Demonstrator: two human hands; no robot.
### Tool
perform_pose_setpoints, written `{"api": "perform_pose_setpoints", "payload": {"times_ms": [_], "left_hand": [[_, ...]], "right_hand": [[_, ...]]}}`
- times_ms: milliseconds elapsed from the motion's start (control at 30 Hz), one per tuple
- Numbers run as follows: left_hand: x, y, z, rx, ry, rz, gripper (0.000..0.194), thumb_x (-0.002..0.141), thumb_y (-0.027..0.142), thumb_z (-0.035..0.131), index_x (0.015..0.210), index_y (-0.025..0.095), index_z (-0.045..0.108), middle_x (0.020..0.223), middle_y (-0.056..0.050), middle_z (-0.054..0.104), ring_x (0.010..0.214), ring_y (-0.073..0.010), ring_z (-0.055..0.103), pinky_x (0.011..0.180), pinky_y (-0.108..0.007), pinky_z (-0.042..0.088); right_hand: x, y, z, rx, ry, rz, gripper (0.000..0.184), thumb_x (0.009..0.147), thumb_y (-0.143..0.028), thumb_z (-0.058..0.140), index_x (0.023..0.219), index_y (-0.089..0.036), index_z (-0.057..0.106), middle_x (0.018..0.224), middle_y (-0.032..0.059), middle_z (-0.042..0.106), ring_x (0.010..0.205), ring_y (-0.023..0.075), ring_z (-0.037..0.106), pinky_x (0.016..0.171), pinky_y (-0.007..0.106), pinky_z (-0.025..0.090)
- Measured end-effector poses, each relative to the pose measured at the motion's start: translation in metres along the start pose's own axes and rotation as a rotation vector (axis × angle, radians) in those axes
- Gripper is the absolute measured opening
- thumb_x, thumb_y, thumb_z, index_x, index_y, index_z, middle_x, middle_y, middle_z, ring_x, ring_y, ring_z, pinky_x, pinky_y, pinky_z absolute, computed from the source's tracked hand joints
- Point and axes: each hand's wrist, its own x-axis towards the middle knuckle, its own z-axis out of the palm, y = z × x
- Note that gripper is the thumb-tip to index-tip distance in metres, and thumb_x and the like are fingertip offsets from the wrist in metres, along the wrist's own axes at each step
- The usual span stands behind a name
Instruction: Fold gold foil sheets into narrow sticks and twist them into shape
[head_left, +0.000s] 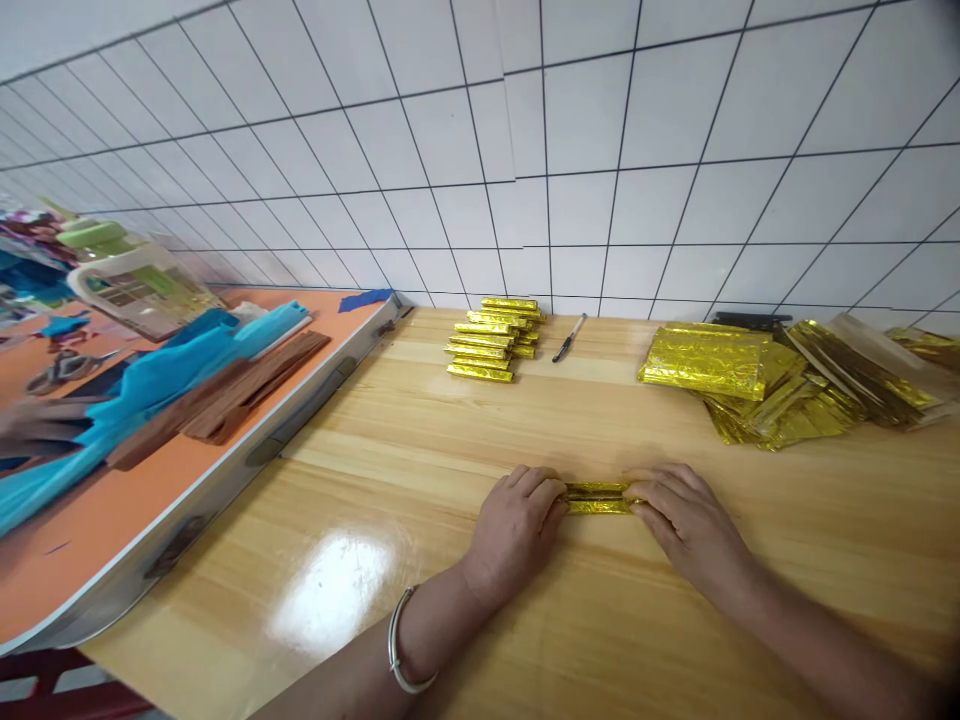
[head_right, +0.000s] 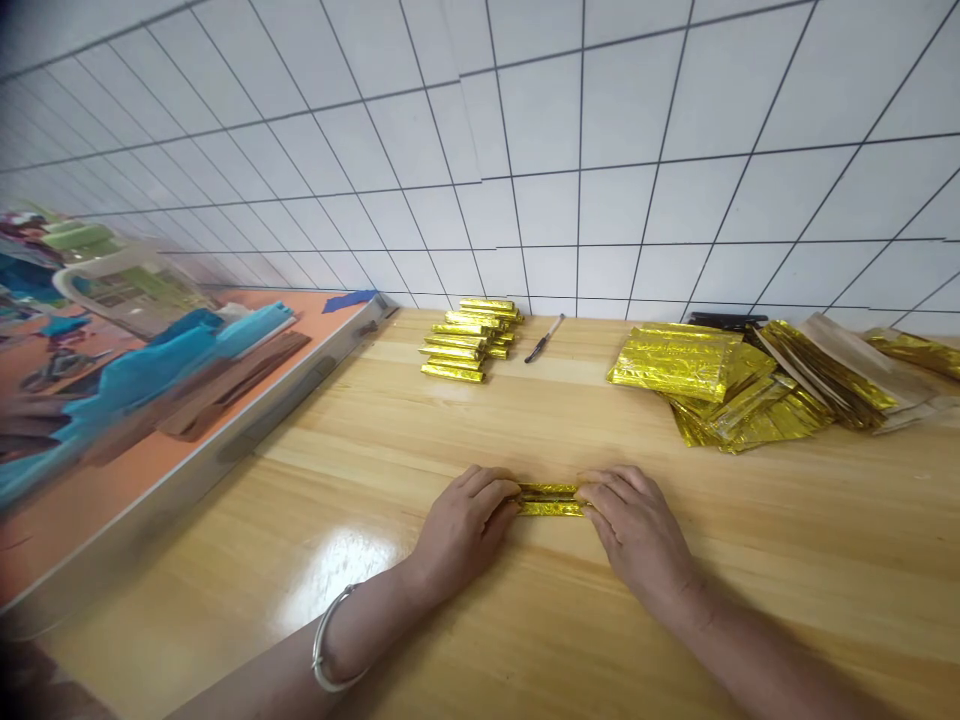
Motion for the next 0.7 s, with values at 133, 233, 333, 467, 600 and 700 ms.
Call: {"api": "perform_pose_setpoints", "payload": {"times_ms": [133, 233, 333, 467, 600, 700], "left_hand": [[-0.0007, -0.0012, 0.0014, 0.016, 0.003, 0.02, 0.016, 0.09, 0.021, 0.046, 0.103, 0.021, 0.056, 0.111, -0.004, 0.058, 0.094, -0.0203, 0.051, 0.083, -0.036, 0.044], [-0.0016, -0.0021, 0.0029, 0.036, 0.004, 0.028, 0.018, 0.09, 0.021, 0.046, 0.106, 0.02, 0.055, 0.111, -0.005, 0.058, 0.095, -0.0206, 0.051, 0.083, -0.037, 0.044], [-0.002, -0.0015, 0.0029, 0.065, -0.009, 0.03, 0.018, 0.09, 0.021, 0.046, 0.106, 0.021, 0.054, 0.111, -0.005, 0.058, 0.094, -0.0204, 0.051, 0.083, -0.037, 0.044], [-0.001, 0.0017, -0.0002, 0.117, -0.037, 0.018, 0.013, 0.091, 0.022, 0.045, 0.098, 0.02, 0.055, 0.098, -0.005, 0.06, 0.088, -0.0197, 0.051, 0.076, -0.034, 0.045], [-0.0002, 0.004, -0.0036, 0.154, -0.059, 0.018, 0.016, 0.09, 0.021, 0.045, 0.103, 0.02, 0.054, 0.09, -0.005, 0.059, 0.086, -0.0198, 0.051, 0.075, -0.033, 0.044], [-0.0009, 0.0036, -0.0044, 0.143, -0.066, 0.05, 0.022, 0.09, 0.018, 0.045, 0.11, 0.022, 0.053, 0.095, -0.005, 0.06, 0.089, -0.0196, 0.051, 0.077, -0.033, 0.044]], "right_hand": [[0.0008, -0.0012, 0.0006, -0.025, -0.01, -0.027, 0.022, 0.087, -0.015, 0.048, 0.106, -0.018, 0.059, 0.109, 0.0064, 0.063, 0.099, 0.021, 0.05, 0.086, 0.039, 0.045], [0.0011, -0.0023, 0.0011, -0.074, -0.025, -0.047, 0.025, 0.087, -0.013, 0.047, 0.109, -0.016, 0.06, 0.109, 0.0078, 0.064, 0.1, 0.0219, 0.05, 0.086, 0.039, 0.045], [0.0009, -0.0024, 0.0017, -0.112, -0.032, -0.071, 0.027, 0.087, -0.012, 0.047, 0.11, -0.014, 0.06, 0.11, 0.0085, 0.064, 0.1, 0.0223, 0.05, 0.087, 0.04, 0.045], [0.0009, -0.0018, 0.0012, -0.123, -0.029, -0.081, 0.027, 0.086, -0.012, 0.048, 0.11, -0.015, 0.062, 0.109, 0.0081, 0.065, 0.099, 0.0221, 0.052, 0.085, 0.04, 0.046], [0.0017, -0.0026, -0.001, -0.083, 0.001, -0.082, 0.022, 0.086, -0.013, 0.049, 0.101, -0.019, 0.065, 0.103, 0.0065, 0.067, 0.096, 0.0206, 0.055, 0.084, 0.039, 0.047], [0.0015, -0.0032, -0.0016, -0.024, 0.02, -0.06, 0.021, 0.087, -0.015, 0.049, 0.1, -0.021, 0.064, 0.101, 0.0057, 0.067, 0.095, 0.0201, 0.056, 0.083, 0.039, 0.048]]}}
